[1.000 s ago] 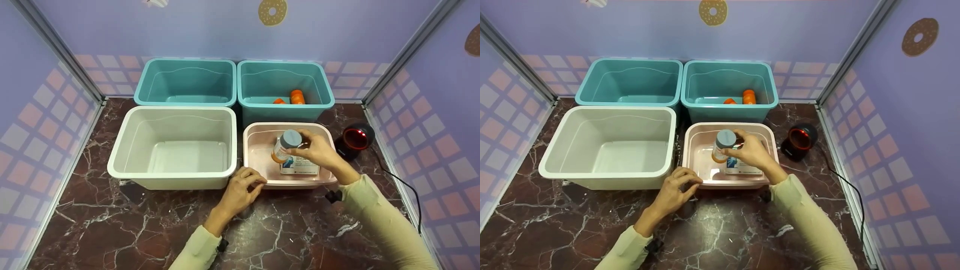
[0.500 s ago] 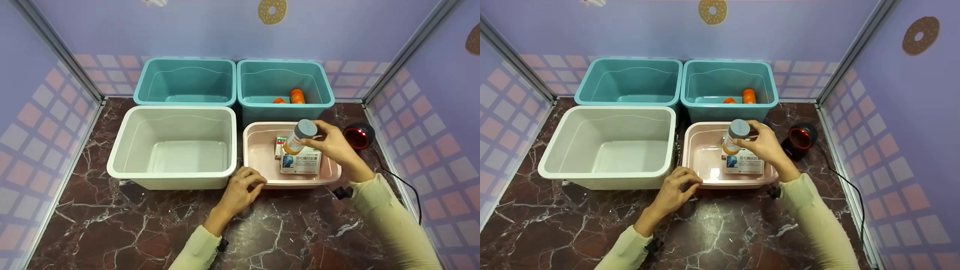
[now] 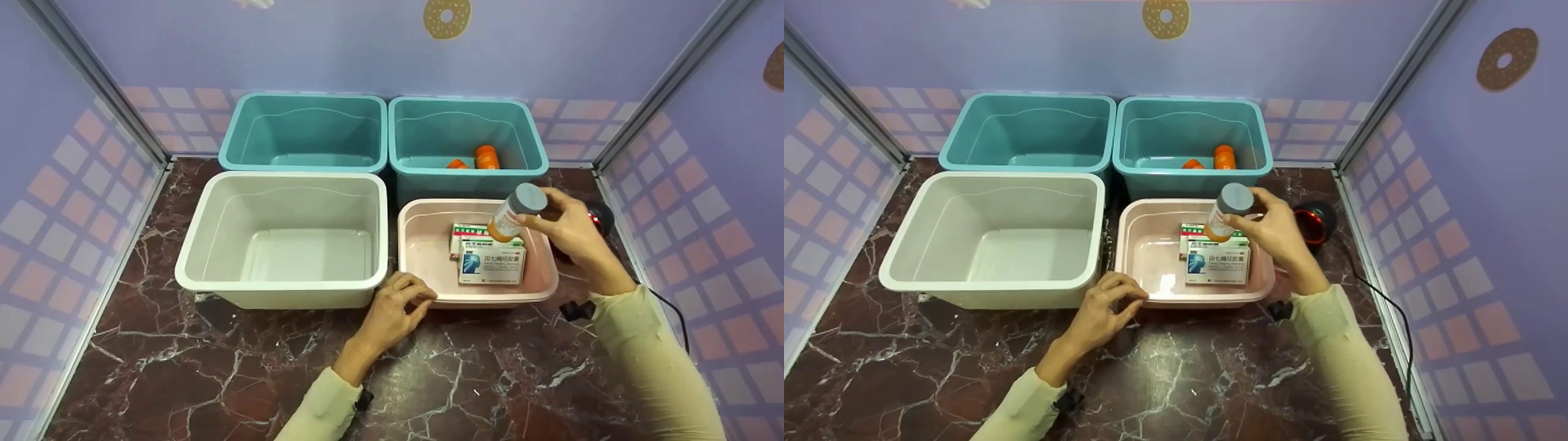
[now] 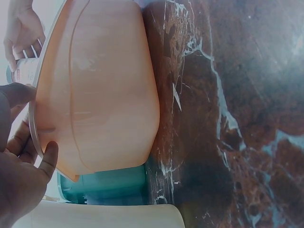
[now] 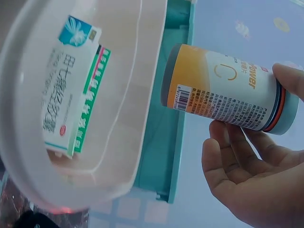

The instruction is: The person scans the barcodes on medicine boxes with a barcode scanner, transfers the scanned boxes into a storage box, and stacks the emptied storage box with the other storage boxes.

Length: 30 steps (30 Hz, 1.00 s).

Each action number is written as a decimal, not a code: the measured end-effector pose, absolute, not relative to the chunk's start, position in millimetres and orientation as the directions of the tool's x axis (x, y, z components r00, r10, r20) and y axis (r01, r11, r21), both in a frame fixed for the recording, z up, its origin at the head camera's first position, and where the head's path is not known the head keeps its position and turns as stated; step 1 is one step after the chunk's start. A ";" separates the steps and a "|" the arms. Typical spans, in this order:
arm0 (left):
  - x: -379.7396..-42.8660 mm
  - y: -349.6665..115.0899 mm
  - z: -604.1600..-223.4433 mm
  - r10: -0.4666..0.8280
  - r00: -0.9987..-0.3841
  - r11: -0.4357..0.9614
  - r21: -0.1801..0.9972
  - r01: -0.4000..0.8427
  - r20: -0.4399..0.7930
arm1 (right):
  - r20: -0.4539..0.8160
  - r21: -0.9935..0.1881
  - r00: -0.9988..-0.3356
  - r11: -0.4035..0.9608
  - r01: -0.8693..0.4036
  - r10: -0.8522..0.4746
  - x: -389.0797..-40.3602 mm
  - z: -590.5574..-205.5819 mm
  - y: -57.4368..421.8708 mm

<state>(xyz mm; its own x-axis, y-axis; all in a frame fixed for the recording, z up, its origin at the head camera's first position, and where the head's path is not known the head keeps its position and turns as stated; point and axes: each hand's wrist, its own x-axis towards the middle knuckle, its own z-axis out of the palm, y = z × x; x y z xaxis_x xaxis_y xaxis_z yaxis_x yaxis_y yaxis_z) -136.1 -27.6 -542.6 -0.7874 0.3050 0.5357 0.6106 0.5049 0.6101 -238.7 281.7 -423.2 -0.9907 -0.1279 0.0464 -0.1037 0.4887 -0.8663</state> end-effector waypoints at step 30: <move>-136.4 -27.6 -542.3 0.308 -0.779 0.492 0.610 0.621 0.546 | 0.065 -0.907 -0.994 0.421 -0.020 0.092 -240.5 -420.0 344.4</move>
<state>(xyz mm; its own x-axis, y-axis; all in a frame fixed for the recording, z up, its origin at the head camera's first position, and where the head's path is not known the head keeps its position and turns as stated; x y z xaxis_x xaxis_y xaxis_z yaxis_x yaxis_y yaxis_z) -136.4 -27.6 -542.3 -0.7793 0.3078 0.5459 0.6214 0.4920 0.6097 -240.5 344.4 -420.0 -0.9936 0.0921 0.0649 -0.0203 0.4208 -0.9069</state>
